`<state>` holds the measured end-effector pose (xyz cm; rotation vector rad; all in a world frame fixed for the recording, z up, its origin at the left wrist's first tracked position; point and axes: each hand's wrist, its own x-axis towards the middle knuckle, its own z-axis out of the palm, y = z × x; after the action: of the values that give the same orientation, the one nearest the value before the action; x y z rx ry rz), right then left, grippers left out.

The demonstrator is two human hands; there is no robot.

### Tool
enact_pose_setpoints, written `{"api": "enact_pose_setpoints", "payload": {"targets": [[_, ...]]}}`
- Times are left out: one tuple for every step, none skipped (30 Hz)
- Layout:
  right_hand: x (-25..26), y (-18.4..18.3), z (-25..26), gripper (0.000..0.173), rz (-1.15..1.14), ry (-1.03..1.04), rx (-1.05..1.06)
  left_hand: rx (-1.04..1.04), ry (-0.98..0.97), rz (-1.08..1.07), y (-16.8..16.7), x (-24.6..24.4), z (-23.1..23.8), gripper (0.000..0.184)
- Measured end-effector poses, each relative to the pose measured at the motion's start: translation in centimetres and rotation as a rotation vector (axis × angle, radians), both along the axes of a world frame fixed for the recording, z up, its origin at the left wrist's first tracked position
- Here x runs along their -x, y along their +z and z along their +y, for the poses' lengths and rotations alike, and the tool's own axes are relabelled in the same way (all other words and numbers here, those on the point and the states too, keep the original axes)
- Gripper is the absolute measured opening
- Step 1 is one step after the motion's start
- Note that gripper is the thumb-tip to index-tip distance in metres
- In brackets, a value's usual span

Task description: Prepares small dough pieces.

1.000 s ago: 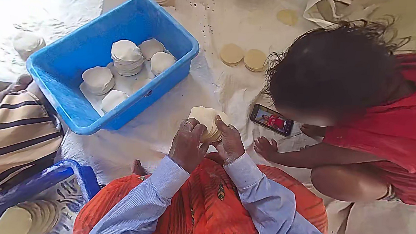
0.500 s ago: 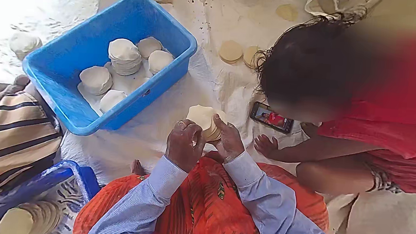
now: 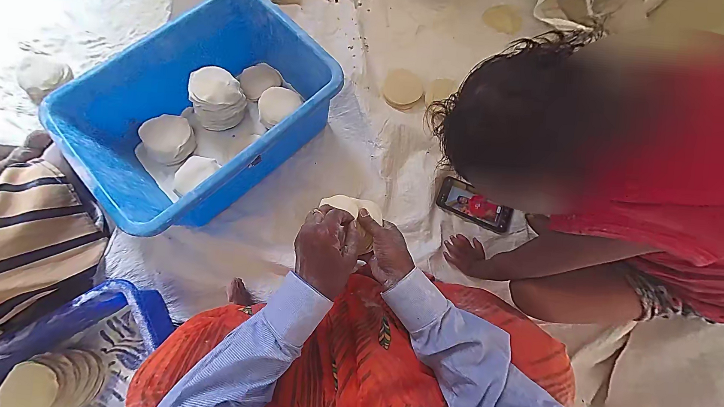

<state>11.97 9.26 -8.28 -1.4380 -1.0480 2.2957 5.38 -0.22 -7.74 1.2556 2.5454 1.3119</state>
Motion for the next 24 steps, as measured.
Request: {"api": "enact_pose_setpoints", "payload": {"targets": [[0.0, 0.0, -0.1, 0.028, 0.011, -0.010, -0.002, 0.002, -0.008, 0.012, -0.1, -0.3, 0.1, 0.011], [0.0, -0.1, -0.1, 0.025, 0.020, -0.018, -0.010, 0.005, -0.018, 0.028, -0.2, -0.6, 0.1, 0.011], [0.0, -0.2, -0.1, 0.024, 0.041, -0.035, -0.011, 0.016, -0.034, 0.044, -0.3, -0.9, 0.1, 0.011], [-0.1, -0.4, 0.0, 0.024, 0.062, -0.049, -0.002, 0.031, -0.056, 0.061, -0.3, -1.2, 0.1, 0.012], [-0.2, -0.7, 0.1, 0.027, 0.081, -0.069, 0.016, 0.041, -0.076, 0.083, -0.3, -1.5, 0.1, 0.013], [-0.3, -1.0, 0.1, 0.032, 0.094, -0.084, 0.033, 0.045, -0.096, 0.100, -0.4, -1.8, 0.0, 0.016], [-0.4, -1.1, 0.2, 0.038, 0.105, -0.099, 0.043, 0.048, -0.122, 0.122, -0.6, -2.2, 0.0, 0.018], [-0.6, -0.9, 0.3, 0.046, 0.135, -0.107, 0.058, 0.055, -0.160, 0.145, -0.7, -2.6, -0.1, 0.019], [-0.7, -0.5, 0.5, 0.052, 0.148, -0.099, 0.049, 0.065, -0.214, 0.159, -0.7, -3.1, -0.4, 0.020], [-0.9, -0.3, 0.8, 0.051, 0.153, -0.076, 0.017, 0.073, -0.279, 0.164, -0.6, -3.8, -0.6, 0.020], [-0.9, -0.4, 1.2, 0.045, 0.137, -0.054, -0.018, 0.073, -0.340, 0.172, -0.5, -4.6, -1.0, 0.022], [-1.0, -0.5, 1.7, 0.037, 0.118, -0.031, -0.048, 0.067, -0.393, 0.175, -0.3, -5.2, -1.3, 0.025], [-1.0, -0.3, 2.1, 0.035, 0.109, -0.024, -0.048, 0.047, -0.423, 0.168, -0.1, -5.7, -1.5, 0.029], [-1.0, 0.0, 2.4, 0.037, 0.099, -0.033, -0.029, 0.017, -0.437, 0.146, 0.0, -6.0, -1.7, 0.031], [-0.9, 0.2, 2.7, 0.040, 0.112, -0.068, 0.010, -0.015, -0.429, 0.128, 0.0, -6.1, -1.7, 0.030], [-0.9, 0.2, 3.1, 0.043, 0.132, -0.114, 0.047, -0.045, -0.403, 0.076, -0.1, -6.0, -1.8, 0.026], [-0.9, 0.1, 3.4, 0.044, 0.154, -0.158, 0.077, -0.057, -0.366, -0.044, -0.1, -5.9, -1.9, 0.022], [-0.9, 0.0, 3.6, 0.044, 0.171, -0.185, 0.092, -0.044, -0.320, -0.216, 0.0, -5.7, -1.9, 0.018], [-1.0, 0.1, 3.9, 0.044, 0.173, -0.199, 0.090, -0.008, -0.261, -0.442, 0.2, -5.2, -1.8, 0.018], [-1.0, 0.2, 4.1, 0.042, 0.172, -0.202, 0.080, 0.041, -0.186, -0.720, 0.7, -4.4, -1.7, 0.021], [-1.1, 0.4, 4.2, 0.041, 0.163, -0.196, 0.063, 0.070, -0.070, -1.011, 1.1, -3.3, -1.3, 0.024], [-1.1, 0.7, 4.3, 0.039, 0.153, -0.178, 0.039, 0.049, 0.095, -1.236, 1.3, -2.3, -0.8, 0.028], [-1.2, 1.1, 4.2, 0.037, 0.141, -0.154, 0.004, 0.006, 0.256, -1.361, 1.2, -1.4, -0.5, 0.032], [-1.2, 1.7, 4.1, 0.034, 0.115, -0.126, -0.055, -0.052, 0.387, -1.390, 0.9, -0.7, -0.4, 0.035]]}}
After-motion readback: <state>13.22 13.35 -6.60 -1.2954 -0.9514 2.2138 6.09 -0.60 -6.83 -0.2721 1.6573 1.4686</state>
